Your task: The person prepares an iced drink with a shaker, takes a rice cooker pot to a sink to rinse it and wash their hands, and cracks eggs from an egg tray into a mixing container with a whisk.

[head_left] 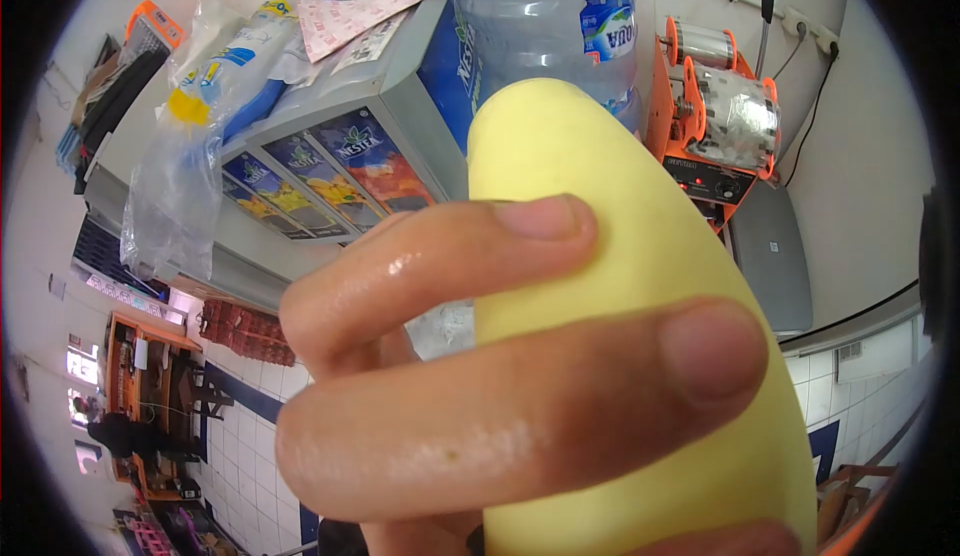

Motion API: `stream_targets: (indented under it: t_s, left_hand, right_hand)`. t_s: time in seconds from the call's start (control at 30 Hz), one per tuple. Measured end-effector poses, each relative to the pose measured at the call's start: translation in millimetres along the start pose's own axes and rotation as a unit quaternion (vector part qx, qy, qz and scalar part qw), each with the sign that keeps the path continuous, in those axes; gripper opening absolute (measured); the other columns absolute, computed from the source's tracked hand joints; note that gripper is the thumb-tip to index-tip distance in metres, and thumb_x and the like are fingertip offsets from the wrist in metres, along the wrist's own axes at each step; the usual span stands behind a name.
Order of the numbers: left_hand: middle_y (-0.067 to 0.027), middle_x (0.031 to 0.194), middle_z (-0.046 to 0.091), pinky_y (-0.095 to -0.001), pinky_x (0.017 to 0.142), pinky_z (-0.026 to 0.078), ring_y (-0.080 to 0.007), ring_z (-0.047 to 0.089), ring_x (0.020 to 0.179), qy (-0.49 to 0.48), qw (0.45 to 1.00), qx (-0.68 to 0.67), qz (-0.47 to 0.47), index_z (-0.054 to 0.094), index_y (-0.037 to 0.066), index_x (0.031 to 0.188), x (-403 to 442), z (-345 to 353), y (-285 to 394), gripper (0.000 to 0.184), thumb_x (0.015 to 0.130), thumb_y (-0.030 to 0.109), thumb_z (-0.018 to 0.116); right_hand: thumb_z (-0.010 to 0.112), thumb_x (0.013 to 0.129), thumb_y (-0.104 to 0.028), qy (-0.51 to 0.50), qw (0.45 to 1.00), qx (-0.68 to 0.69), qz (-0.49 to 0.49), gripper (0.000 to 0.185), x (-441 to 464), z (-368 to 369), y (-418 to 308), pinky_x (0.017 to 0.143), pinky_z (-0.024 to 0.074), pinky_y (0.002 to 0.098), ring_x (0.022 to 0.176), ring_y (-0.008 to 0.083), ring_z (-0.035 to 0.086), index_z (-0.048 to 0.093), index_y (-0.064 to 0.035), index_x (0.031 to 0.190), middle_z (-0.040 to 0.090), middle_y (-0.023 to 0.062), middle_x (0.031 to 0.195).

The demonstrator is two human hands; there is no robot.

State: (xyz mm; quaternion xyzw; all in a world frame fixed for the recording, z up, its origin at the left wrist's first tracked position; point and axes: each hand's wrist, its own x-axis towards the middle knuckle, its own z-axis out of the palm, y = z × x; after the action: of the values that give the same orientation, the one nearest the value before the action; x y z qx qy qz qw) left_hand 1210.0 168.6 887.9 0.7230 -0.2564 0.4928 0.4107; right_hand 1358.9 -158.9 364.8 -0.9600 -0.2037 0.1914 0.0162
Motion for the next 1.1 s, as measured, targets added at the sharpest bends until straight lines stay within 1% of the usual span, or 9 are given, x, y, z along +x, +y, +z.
stream_targets:
  t_s: [0.23, 0.37, 0.7, 0.8, 0.9, 0.97, 1.0, 1.07, 1.1]
  left_hand:
    - [-0.0239, 0.125, 0.07, -0.0511, 0.1, 0.061, -0.0401, 0.07, 0.118, 0.003, 1.0, 0.002, -0.01, 0.058, 0.006, 0.14, 0, 3, 7, 0.051, 0.095, 0.017, 0.079]
    - [-0.0235, 0.126, 0.07, -0.0508, 0.1, 0.061, -0.0397, 0.07, 0.118, 0.005, 1.0, 0.004, -0.01, 0.058, 0.005, 0.14, 0, 6, 11, 0.052, 0.094, 0.017, 0.079]
    - [-0.0227, 0.126, 0.07, -0.0498, 0.101, 0.06, -0.0386, 0.07, 0.118, 0.01, 1.0, 0.007, -0.009, 0.058, 0.005, 0.14, 4, 13, 20, 0.054, 0.093, 0.017, 0.081]
    - [-0.0224, 0.126, 0.07, -0.0495, 0.101, 0.06, -0.0383, 0.07, 0.118, 0.011, 1.0, 0.008, -0.013, 0.058, 0.005, 0.14, 0, 14, 23, 0.054, 0.093, 0.017, 0.082]
    - [-0.0222, 0.126, 0.07, -0.0492, 0.101, 0.06, -0.0379, 0.07, 0.118, 0.011, 1.0, 0.012, -0.007, 0.058, 0.005, 0.14, -2, 17, 26, 0.055, 0.093, 0.017, 0.082]
    - [-0.022, 0.126, 0.07, -0.049, 0.101, 0.06, -0.0377, 0.07, 0.118, 0.013, 1.0, 0.007, -0.017, 0.058, 0.005, 0.14, -3, 19, 30, 0.055, 0.092, 0.017, 0.083]
    - [-0.0219, 0.126, 0.07, -0.0489, 0.101, 0.06, -0.0376, 0.07, 0.118, 0.013, 1.0, 0.008, -0.018, 0.058, 0.005, 0.14, -4, 18, 32, 0.055, 0.092, 0.017, 0.083]
    - [-0.0218, 0.126, 0.07, -0.0487, 0.101, 0.06, -0.0374, 0.07, 0.118, 0.015, 1.0, 0.011, -0.022, 0.059, 0.005, 0.14, -2, 19, 33, 0.056, 0.092, 0.017, 0.083]
    - [-0.0217, 0.126, 0.07, -0.0486, 0.101, 0.06, -0.0373, 0.07, 0.118, 0.015, 1.0, 0.012, -0.024, 0.059, 0.004, 0.14, -1, 19, 33, 0.056, 0.092, 0.017, 0.083]
  right_hand:
    - [0.075, 0.085, -0.05, -0.023, 0.999, -0.022, -0.004, 0.083, 4, 6, -1, 0.121, 0.0393, 0.0583, 0.149, 0.0484, 0.049, 0.063, 0.0034, 0.147, 0.051, 0.0331, 0.163]
    - [0.075, 0.085, -0.048, -0.04, 0.999, -0.021, -0.004, 0.085, -6, -17, -12, 0.122, 0.0381, 0.0585, 0.151, 0.048, 0.048, 0.06, 0.0034, 0.15, 0.049, 0.0349, 0.163]
    - [0.069, 0.087, -0.049, -0.058, 0.998, 0.008, 0.002, 0.088, 1, -24, -19, 0.126, 0.0358, 0.0576, 0.155, 0.0483, 0.043, 0.056, 0.0072, 0.153, 0.05, 0.0354, 0.162]
    - [0.071, 0.087, -0.051, -0.049, 0.999, -0.021, 0.003, 0.086, 3, -21, -18, 0.125, 0.038, 0.0578, 0.154, 0.0479, 0.046, 0.058, 0.0058, 0.15, 0.053, 0.0347, 0.16]
    - [0.074, 0.085, -0.054, -0.086, 0.996, -0.027, -0.008, 0.085, 3, -22, -16, 0.122, 0.0411, 0.0581, 0.152, 0.0476, 0.048, 0.061, 0.0046, 0.146, 0.059, 0.0331, 0.154]
    - [0.077, 0.084, -0.056, -0.029, 0.998, -0.048, -0.013, 0.084, 7, -2, -10, 0.119, 0.0433, 0.058, 0.15, 0.0473, 0.051, 0.065, 0.0034, 0.142, 0.063, 0.032, 0.149]
    - [0.077, 0.084, -0.056, -0.026, 0.998, -0.048, -0.015, 0.084, 9, -3, -9, 0.119, 0.0433, 0.058, 0.15, 0.0473, 0.051, 0.065, 0.0034, 0.142, 0.063, 0.032, 0.149]
    - [0.076, 0.084, -0.057, -0.071, 0.996, -0.042, -0.013, 0.083, 12, -7, -9, 0.119, 0.0432, 0.0577, 0.148, 0.0471, 0.052, 0.066, 0.0024, 0.141, 0.064, 0.0321, 0.147]
    - [0.076, 0.084, -0.057, -0.068, 0.997, -0.042, -0.014, 0.083, 14, -6, -9, 0.119, 0.0432, 0.0577, 0.148, 0.0471, 0.052, 0.066, 0.0024, 0.141, 0.064, 0.0321, 0.147]
